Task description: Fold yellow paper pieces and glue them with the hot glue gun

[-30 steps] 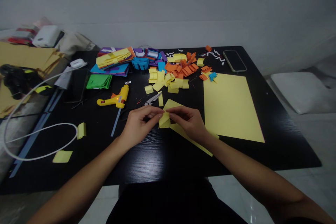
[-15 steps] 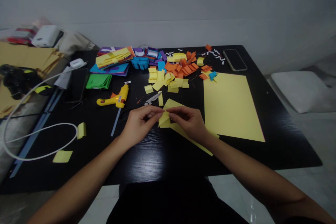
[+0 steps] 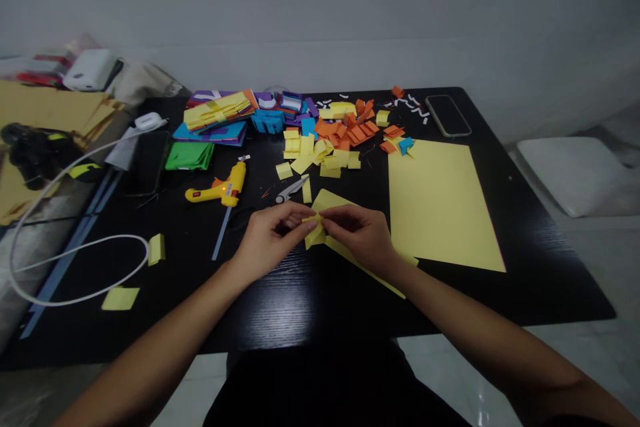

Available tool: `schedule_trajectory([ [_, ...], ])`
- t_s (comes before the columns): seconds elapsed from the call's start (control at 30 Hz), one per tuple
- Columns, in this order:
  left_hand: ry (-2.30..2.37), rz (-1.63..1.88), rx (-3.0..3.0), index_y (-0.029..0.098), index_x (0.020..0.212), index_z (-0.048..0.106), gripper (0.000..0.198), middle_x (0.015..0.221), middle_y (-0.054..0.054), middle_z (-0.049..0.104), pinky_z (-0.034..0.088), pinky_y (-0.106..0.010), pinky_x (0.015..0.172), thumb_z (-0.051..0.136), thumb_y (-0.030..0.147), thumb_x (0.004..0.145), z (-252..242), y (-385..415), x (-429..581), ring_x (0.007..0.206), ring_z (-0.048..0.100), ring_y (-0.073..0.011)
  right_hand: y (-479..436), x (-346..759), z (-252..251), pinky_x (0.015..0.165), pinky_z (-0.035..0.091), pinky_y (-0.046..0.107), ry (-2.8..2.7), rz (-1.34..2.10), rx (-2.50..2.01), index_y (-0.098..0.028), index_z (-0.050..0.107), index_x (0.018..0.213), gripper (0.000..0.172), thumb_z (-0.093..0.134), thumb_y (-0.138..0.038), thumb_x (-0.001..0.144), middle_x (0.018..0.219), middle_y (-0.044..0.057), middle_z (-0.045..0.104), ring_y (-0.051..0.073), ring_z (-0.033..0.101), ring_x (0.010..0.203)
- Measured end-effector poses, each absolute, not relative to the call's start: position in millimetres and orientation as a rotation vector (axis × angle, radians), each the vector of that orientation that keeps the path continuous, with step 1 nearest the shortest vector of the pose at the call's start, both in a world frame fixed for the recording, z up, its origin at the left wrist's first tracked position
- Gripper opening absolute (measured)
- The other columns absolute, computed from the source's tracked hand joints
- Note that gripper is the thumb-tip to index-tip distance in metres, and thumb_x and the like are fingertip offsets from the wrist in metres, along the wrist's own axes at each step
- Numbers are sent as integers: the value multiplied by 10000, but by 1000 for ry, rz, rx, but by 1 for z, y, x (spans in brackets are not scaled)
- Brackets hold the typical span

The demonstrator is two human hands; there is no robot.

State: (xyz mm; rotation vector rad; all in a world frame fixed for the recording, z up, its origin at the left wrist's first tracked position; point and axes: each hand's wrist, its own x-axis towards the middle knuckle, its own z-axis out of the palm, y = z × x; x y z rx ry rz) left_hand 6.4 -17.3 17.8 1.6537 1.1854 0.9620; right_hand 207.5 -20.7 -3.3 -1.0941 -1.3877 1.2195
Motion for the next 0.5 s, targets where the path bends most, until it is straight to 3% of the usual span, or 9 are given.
schedule_trajectory([
  [0.5,1192,933,1561,177,948,789,155,790,-21,771,522,-234,648,770,314,878,18,-16,7,690,680,-135,-18,208,-2,763,661,309,-1298,1384,-1052,-213,815,897,205,896,-343,760,845,34,819,174,781,760],
])
